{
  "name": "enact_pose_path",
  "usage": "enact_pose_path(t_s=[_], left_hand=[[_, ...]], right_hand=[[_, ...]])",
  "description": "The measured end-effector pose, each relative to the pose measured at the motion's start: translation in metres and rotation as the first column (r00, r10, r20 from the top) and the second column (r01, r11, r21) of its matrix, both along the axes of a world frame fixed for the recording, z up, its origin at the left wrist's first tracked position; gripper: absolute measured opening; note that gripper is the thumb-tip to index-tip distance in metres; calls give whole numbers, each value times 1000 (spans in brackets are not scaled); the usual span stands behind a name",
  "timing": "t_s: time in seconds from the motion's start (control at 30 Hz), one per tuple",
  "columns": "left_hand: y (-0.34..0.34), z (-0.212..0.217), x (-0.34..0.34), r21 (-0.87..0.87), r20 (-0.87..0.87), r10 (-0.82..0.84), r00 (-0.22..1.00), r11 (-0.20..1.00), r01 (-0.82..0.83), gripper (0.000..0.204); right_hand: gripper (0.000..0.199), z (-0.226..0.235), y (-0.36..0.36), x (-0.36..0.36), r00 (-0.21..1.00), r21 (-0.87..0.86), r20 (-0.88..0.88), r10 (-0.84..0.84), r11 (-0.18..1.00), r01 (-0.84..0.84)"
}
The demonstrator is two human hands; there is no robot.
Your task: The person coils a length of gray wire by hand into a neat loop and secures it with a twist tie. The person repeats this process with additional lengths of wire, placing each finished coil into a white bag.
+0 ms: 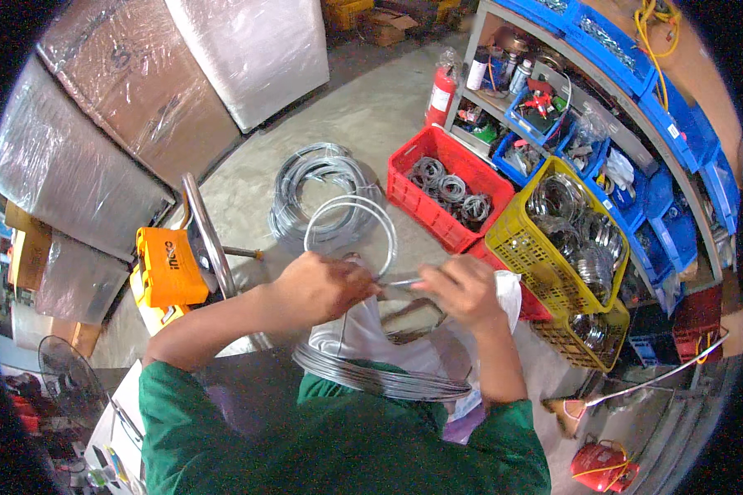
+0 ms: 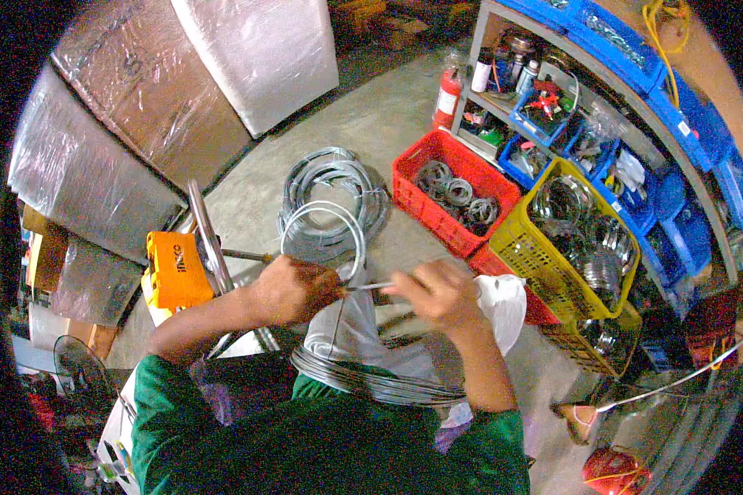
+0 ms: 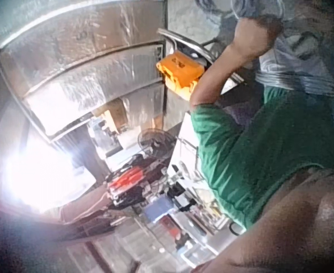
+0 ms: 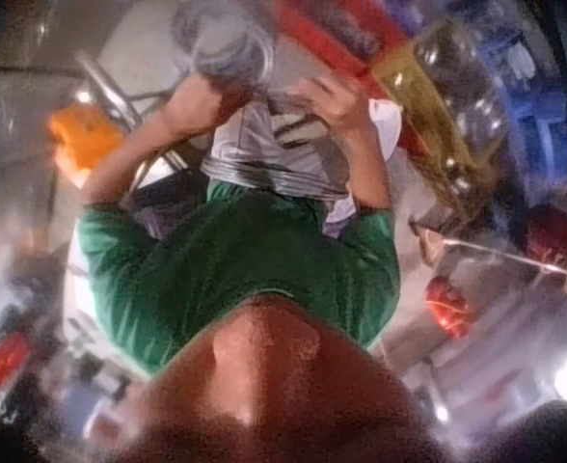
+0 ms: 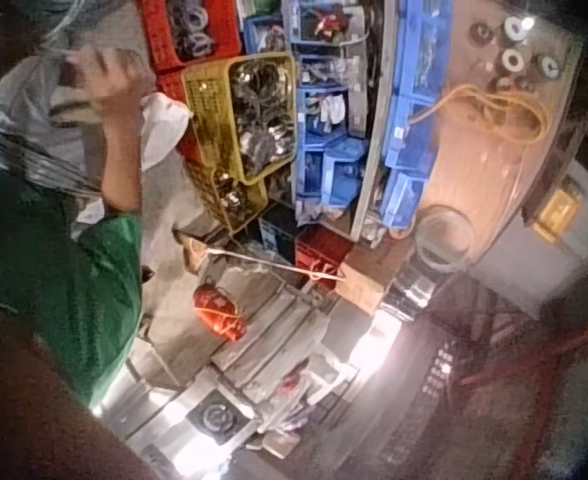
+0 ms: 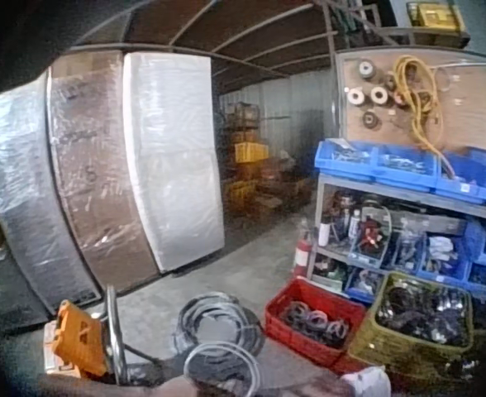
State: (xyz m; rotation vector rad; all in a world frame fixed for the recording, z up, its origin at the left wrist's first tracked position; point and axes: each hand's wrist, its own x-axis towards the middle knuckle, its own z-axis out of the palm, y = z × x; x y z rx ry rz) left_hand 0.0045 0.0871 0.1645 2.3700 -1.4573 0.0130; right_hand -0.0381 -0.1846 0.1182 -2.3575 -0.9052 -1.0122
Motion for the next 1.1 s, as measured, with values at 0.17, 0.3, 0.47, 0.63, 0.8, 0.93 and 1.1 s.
enact_pose_path(t_s=[0.17,0.3,0.47,0.63,0.8,0.93,1.1], left_hand=[[12,20,-11,-13,-433,70,898,996,-84,44],[-2,23,-21,-192,-956,-74,283,890,-415,54],[-6,33,-21,-412,-802,-597,24,523,-746,54],[-17,17,-5,-483,-779,-586,224,332,-810,47],[-38,-13,9,-437,-855,-169,490,744,-506,42],[-56,-15,11,-381,-248,-161,955,923,57,26],[-64,-22,11,-271,56,-83,995,958,95,25]], right_hand=[[39,13,-26,6,994,33,-9,-110,993,111],[25,3,-17,32,995,355,-86,-55,931,83],[28,-43,29,39,789,682,-563,247,678,275],[32,-79,78,4,558,651,-720,413,681,337],[17,-84,81,-6,662,643,-630,407,751,151],[12,-74,70,-11,525,575,-730,437,808,127],[22,-65,73,-23,642,597,-628,439,802,36]])
